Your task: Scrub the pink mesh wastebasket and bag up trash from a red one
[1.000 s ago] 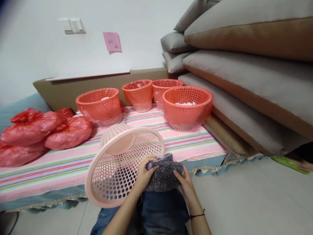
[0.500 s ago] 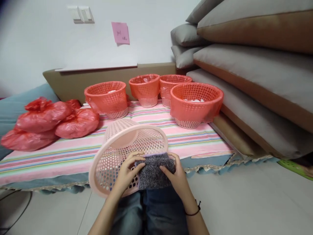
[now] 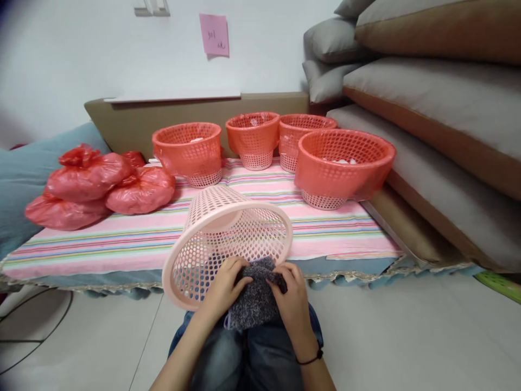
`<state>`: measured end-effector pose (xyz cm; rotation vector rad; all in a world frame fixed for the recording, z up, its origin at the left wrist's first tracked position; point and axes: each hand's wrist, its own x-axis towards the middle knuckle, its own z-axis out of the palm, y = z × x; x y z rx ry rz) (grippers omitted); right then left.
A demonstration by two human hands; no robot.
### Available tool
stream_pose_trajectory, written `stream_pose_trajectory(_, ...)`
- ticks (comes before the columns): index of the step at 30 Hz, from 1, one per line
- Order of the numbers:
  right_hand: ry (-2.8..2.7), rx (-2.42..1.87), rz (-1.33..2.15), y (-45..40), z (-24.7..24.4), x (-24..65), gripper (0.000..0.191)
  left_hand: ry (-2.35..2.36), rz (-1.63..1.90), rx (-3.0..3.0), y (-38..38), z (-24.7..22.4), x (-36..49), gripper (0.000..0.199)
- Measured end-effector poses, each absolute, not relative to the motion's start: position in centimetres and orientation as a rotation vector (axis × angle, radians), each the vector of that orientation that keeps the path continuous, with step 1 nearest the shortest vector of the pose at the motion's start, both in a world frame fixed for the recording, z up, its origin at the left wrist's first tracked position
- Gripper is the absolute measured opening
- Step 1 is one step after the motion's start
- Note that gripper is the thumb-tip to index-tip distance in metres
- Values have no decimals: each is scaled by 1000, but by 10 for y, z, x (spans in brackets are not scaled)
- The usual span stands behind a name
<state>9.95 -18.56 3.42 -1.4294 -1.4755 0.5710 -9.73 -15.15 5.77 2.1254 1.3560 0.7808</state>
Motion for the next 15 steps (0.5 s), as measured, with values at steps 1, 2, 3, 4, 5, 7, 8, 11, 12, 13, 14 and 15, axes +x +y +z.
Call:
stream_pose_trajectory(1,-1518,-1392,591,-186,38,100,11,1309,756,2145,-152,59,-95,19)
stream_pose_trajectory(2,-1550,-1355,638,-185,40,100,11,1286,730,2154,-153,61,-93,18)
stream_pose_trajectory(3,-1563,-1328,703,-185,42,101,12,1284,707,2151,-153,63,-92,15)
stream_pose_trajectory(4,-1548,-1319,773,-183,42,102,15,1299,686,2136,-154,64,-91,11)
stream_pose_trajectory(5,-1513,-1331,838,-182,40,103,22,1328,665,2113,-154,66,-92,9)
stream_pose_trajectory(7,-1428,-1391,943,-180,36,106,37,1433,599,2053,-154,69,-93,8)
stream_pose_trajectory(8,-1405,-1422,982,-180,33,107,43,1500,551,2024,-153,71,-94,9)
stream_pose_trajectory(11,-1446,-1486,997,-182,29,109,45,1659,392,1973,-152,74,-95,13)
stream_pose_trajectory(12,-1476,-1497,977,-182,29,109,43,1679,353,1972,-150,74,-94,14)
stream_pose_trajectory(13,-1504,-1505,955,-183,29,109,41,1690,320,1978,-149,74,-92,15)
stream_pose_trajectory(14,-1523,-1511,933,-184,30,108,38,1699,282,1986,-147,73,-90,16)
stream_pose_trajectory(15,-1531,-1522,919,-184,30,108,37,1712,239,1990,-145,72,-88,16)
